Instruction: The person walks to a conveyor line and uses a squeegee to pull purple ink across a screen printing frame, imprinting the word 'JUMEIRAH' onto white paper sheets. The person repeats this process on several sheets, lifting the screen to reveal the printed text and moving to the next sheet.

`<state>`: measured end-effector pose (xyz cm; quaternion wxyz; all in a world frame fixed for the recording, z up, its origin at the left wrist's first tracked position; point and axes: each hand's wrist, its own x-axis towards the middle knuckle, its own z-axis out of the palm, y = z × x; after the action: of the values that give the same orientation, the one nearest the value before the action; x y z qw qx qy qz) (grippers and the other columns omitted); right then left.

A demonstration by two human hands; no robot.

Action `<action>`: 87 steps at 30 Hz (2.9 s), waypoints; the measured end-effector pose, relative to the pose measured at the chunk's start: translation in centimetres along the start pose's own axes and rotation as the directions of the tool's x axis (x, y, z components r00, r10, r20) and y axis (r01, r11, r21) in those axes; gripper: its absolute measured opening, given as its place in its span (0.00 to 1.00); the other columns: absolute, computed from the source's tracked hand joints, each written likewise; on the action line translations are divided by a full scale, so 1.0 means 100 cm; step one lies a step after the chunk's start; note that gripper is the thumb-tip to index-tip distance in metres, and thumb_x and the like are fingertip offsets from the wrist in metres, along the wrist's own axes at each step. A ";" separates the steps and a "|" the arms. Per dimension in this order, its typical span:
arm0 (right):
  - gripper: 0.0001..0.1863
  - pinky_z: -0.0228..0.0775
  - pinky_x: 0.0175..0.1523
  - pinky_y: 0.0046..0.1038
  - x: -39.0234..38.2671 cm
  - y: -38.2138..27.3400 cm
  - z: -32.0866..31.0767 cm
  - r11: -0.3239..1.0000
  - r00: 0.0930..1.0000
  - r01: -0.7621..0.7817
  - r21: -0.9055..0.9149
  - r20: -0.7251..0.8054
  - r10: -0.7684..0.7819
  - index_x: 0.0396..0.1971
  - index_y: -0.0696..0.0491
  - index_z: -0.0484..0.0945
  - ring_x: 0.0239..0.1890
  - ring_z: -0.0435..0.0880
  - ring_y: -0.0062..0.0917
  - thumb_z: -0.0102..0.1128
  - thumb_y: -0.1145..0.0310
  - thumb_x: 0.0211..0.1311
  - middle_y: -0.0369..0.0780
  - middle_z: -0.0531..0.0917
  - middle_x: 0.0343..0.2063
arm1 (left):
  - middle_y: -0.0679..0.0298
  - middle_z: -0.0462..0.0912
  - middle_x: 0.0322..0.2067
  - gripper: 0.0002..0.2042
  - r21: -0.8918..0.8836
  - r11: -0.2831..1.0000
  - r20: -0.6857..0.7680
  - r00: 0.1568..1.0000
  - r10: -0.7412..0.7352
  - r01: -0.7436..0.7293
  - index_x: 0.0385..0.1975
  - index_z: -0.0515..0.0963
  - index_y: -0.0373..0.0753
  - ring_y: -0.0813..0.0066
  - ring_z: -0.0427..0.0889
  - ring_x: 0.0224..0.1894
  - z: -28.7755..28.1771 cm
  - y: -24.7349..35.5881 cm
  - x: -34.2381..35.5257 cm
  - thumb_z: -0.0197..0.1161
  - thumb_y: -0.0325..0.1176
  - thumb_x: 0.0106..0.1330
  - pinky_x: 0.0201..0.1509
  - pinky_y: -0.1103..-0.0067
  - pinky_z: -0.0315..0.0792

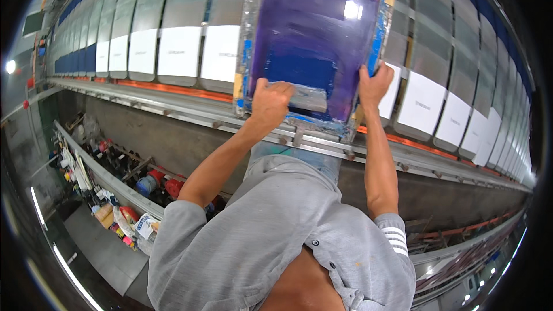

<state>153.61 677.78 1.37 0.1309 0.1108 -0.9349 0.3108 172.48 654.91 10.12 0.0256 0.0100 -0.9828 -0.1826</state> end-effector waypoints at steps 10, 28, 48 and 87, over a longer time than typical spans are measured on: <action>0.30 0.69 0.59 0.45 -0.009 0.001 0.014 0.997 0.998 -0.028 -0.071 0.054 0.032 0.56 0.65 0.76 0.53 0.76 0.47 0.73 0.62 0.57 0.52 0.77 0.46 | 0.61 0.84 0.27 0.04 0.021 1.000 0.080 0.997 -0.022 0.020 0.25 0.81 0.40 0.64 0.84 0.34 -0.004 -0.022 0.002 0.63 0.23 0.50 0.43 0.65 0.61; 0.23 0.68 0.58 0.41 0.067 -0.147 -0.040 0.878 0.576 0.468 0.099 0.720 -0.388 0.51 0.53 0.85 0.54 0.79 0.35 0.70 0.56 0.60 0.41 0.85 0.41 | 0.54 0.88 0.27 0.11 0.166 0.983 0.257 0.959 -0.117 0.075 0.35 0.91 0.47 0.55 0.89 0.34 -0.020 -0.057 0.107 0.66 0.30 0.52 0.42 0.62 0.75; 0.07 0.70 0.50 0.43 0.030 -0.125 -0.002 0.903 0.723 0.413 0.122 0.560 -0.406 0.32 0.53 0.81 0.48 0.79 0.37 0.65 0.75 0.51 0.41 0.82 0.36 | 0.58 0.89 0.35 0.15 0.057 0.998 0.259 0.965 -0.027 0.013 0.39 0.89 0.44 0.61 0.86 0.36 -0.014 -0.058 0.110 0.64 0.25 0.51 0.43 0.63 0.62; 0.33 0.70 0.59 0.43 -0.046 -0.181 0.107 0.993 0.994 -0.103 0.057 0.042 0.100 0.57 0.67 0.75 0.54 0.75 0.46 0.71 0.64 0.54 0.51 0.75 0.48 | 0.61 0.88 0.40 0.13 -0.002 1.000 0.021 1.000 0.018 -0.018 0.37 0.83 0.37 0.68 0.87 0.44 -0.085 -0.193 -0.065 0.61 0.19 0.51 0.44 0.67 0.62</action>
<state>161.27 657.64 1.63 0.0934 0.0729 -0.9321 0.3422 179.65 634.04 10.80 0.0169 -0.0008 -0.9829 -0.1833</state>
